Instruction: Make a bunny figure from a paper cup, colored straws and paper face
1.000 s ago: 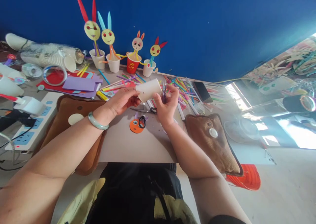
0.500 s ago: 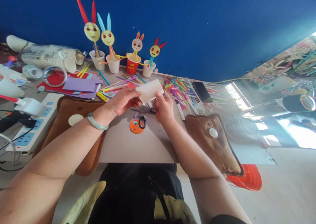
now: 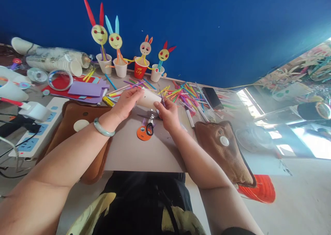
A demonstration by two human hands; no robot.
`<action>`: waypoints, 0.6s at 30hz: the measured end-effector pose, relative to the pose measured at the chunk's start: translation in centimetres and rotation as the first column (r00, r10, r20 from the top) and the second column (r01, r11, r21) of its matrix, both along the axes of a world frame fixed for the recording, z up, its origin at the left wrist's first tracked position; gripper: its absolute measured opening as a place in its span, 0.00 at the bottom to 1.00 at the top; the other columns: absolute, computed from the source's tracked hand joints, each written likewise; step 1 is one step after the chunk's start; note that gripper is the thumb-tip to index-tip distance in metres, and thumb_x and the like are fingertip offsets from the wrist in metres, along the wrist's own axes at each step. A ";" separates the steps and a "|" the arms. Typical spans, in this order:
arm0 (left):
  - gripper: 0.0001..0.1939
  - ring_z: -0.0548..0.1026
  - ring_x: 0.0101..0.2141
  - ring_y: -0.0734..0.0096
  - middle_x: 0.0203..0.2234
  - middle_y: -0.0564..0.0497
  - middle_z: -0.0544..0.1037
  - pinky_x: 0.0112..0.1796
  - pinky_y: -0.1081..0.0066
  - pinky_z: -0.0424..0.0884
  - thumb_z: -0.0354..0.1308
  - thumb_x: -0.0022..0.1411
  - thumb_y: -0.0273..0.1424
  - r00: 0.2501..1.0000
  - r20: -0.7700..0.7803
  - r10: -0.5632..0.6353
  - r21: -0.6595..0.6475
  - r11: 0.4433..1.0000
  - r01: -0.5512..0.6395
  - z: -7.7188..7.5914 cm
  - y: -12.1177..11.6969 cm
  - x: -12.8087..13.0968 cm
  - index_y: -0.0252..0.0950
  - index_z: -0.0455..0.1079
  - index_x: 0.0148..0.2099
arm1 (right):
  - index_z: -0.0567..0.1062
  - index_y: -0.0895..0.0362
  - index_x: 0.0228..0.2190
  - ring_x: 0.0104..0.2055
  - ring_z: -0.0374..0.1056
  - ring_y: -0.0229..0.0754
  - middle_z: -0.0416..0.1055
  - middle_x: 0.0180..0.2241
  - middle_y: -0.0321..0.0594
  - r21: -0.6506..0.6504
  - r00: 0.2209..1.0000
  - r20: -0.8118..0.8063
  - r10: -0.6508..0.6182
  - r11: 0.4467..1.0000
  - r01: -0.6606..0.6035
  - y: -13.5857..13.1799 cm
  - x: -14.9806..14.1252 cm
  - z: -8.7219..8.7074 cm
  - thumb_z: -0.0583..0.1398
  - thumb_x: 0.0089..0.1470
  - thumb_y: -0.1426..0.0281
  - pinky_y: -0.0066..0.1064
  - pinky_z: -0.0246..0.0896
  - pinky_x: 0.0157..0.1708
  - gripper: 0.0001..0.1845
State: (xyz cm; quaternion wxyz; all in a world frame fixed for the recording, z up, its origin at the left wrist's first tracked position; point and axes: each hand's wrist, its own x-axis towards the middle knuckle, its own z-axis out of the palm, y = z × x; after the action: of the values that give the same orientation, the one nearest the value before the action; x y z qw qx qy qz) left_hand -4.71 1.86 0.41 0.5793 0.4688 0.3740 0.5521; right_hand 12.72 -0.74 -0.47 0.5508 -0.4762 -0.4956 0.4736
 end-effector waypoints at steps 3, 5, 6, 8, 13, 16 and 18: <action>0.15 0.74 0.31 0.67 0.26 0.51 0.78 0.35 0.69 0.71 0.64 0.57 0.43 1.000 -0.004 -0.001 0.034 0.999 0.001 -0.3 0.1 0.0 0.35 0.75 0.31 | 0.73 0.55 0.30 0.28 0.60 0.35 0.65 0.26 0.32 -0.007 0.998 0.009 -0.054 0.999 0.054 -0.1 -0.1 -0.1 0.70 0.42 0.48 0.28 0.56 0.26 0.25; 0.12 0.74 0.33 0.67 0.26 0.52 0.77 0.38 0.69 0.71 0.63 0.56 0.39 1.000 -0.011 0.010 0.049 0.999 -0.009 -0.3 0.0 0.0 0.35 0.74 0.30 | 0.72 0.55 0.30 0.29 0.61 0.35 0.66 0.26 0.32 -0.007 0.996 -0.002 -0.088 0.996 0.088 -0.1 -0.1 -0.3 0.70 0.42 0.47 0.28 0.55 0.26 0.26; 0.11 0.74 0.34 0.67 0.26 0.52 0.77 0.39 0.69 0.70 0.63 0.55 0.38 1.000 -0.017 0.016 0.053 0.998 -0.015 -0.3 0.0 0.0 0.35 0.74 0.30 | 0.71 0.55 0.30 0.29 0.61 0.35 0.66 0.27 0.32 -0.008 0.996 -0.009 -0.092 0.996 0.092 -0.1 -0.1 -0.3 0.69 0.42 0.47 0.27 0.55 0.26 0.27; 0.10 0.73 0.35 0.67 0.27 0.52 0.76 0.40 0.69 0.69 0.63 0.55 0.38 0.999 -0.028 0.023 0.060 0.998 -0.022 0.0 -0.1 0.0 0.35 0.74 0.30 | 0.70 0.55 0.30 0.28 0.59 0.34 0.64 0.26 0.30 -0.016 0.997 -0.017 -0.074 0.997 0.074 -0.1 -0.2 -0.3 0.70 0.41 0.47 0.27 0.53 0.25 0.27; 0.13 0.70 0.32 0.71 0.25 0.54 0.74 0.37 0.71 0.67 0.66 0.55 0.40 0.999 -0.017 0.036 0.097 0.995 -0.034 0.9 -0.4 -0.2 0.36 0.72 0.28 | 0.69 0.54 0.32 0.24 0.55 0.32 0.63 0.24 0.27 -0.046 0.999 0.005 0.048 0.998 -0.048 -0.6 -0.6 -0.3 0.72 0.39 0.49 0.25 0.50 0.22 0.29; 0.14 0.69 0.30 0.72 0.24 0.54 0.73 0.36 0.71 0.67 0.67 0.53 0.41 0.997 -0.046 0.061 0.102 0.993 -0.056 1.2 -0.4 -0.3 0.36 0.72 0.27 | 0.68 0.54 0.32 0.23 0.55 0.31 0.62 0.23 0.26 -0.051 0.994 0.021 0.105 0.993 -0.103 -0.9 -0.8 -0.5 0.73 0.37 0.49 0.25 0.50 0.20 0.30; 0.14 0.69 0.30 0.71 0.24 0.53 0.73 0.35 0.70 0.67 0.67 0.54 0.41 0.997 -0.061 0.053 0.095 0.994 -0.047 1.2 -0.4 -0.4 0.36 0.72 0.27 | 0.67 0.54 0.32 0.23 0.55 0.31 0.63 0.24 0.26 -0.050 0.992 0.042 0.121 0.992 -0.119 -0.9 -0.8 -0.6 0.73 0.37 0.49 0.25 0.50 0.21 0.31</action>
State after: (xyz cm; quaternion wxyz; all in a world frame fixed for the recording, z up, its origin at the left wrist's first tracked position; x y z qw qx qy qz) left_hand -5.10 1.42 1.62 0.5305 0.5033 0.3777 0.5681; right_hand 11.88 -1.67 -1.10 0.4985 -0.4688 -0.5244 0.5067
